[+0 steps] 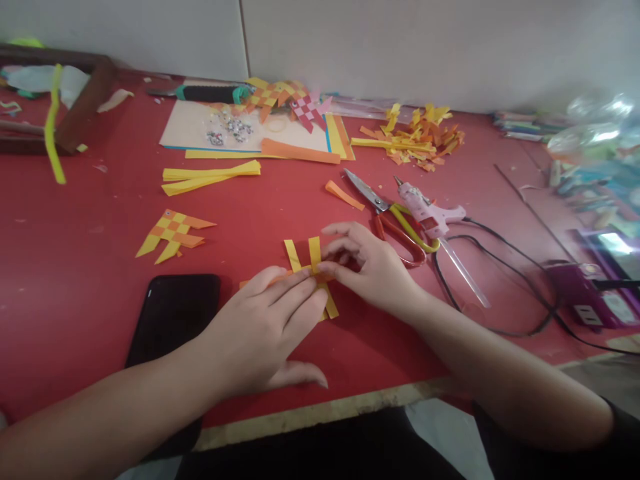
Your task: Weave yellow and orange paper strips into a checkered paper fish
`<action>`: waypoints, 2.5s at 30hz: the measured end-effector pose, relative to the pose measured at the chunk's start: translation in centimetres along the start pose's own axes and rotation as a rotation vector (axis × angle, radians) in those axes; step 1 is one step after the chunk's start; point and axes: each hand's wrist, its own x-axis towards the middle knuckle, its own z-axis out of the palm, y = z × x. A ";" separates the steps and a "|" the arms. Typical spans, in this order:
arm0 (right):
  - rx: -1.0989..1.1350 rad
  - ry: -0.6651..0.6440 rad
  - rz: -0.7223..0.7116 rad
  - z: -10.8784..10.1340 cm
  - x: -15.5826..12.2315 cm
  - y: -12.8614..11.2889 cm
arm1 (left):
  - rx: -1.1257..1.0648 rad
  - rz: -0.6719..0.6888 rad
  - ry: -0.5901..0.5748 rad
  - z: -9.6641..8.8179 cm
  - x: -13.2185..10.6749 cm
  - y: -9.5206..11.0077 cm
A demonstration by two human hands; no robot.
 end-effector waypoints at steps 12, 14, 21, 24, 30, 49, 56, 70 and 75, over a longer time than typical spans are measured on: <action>-0.009 -0.082 -0.084 -0.7 -0.1 0.9 | -0.017 0.001 -0.004 0.2 -0.1 -0.2; -0.013 -0.085 -0.089 -0.7 -0.1 0.9 | -0.024 -0.002 -0.002 0.2 -0.1 -0.2; -0.029 -0.082 -0.100 -0.6 -0.3 0.7 | -0.026 0.000 -0.015 0.1 -0.1 -0.2; -0.042 -0.078 -0.099 -0.6 -0.3 0.6 | -0.029 -0.003 -0.014 0.1 -0.1 -0.1; -0.050 -0.086 -0.100 -0.7 -0.3 0.5 | -0.026 -0.011 -0.016 0.2 -0.1 -0.1; -0.389 -0.041 -0.238 -3.2 -1.0 0.5 | -0.015 -0.004 -0.025 0.3 -0.3 0.0; -0.323 -0.072 -0.165 -3.2 -0.9 0.4 | -0.044 -0.013 -0.019 0.4 -0.4 -0.1; -0.236 -0.076 -0.113 -2.9 -0.8 0.5 | -0.030 -0.013 -0.040 0.5 -0.6 0.0; -0.215 -0.070 -0.092 -2.9 -0.8 0.4 | -0.029 -0.016 -0.035 0.6 -0.7 0.0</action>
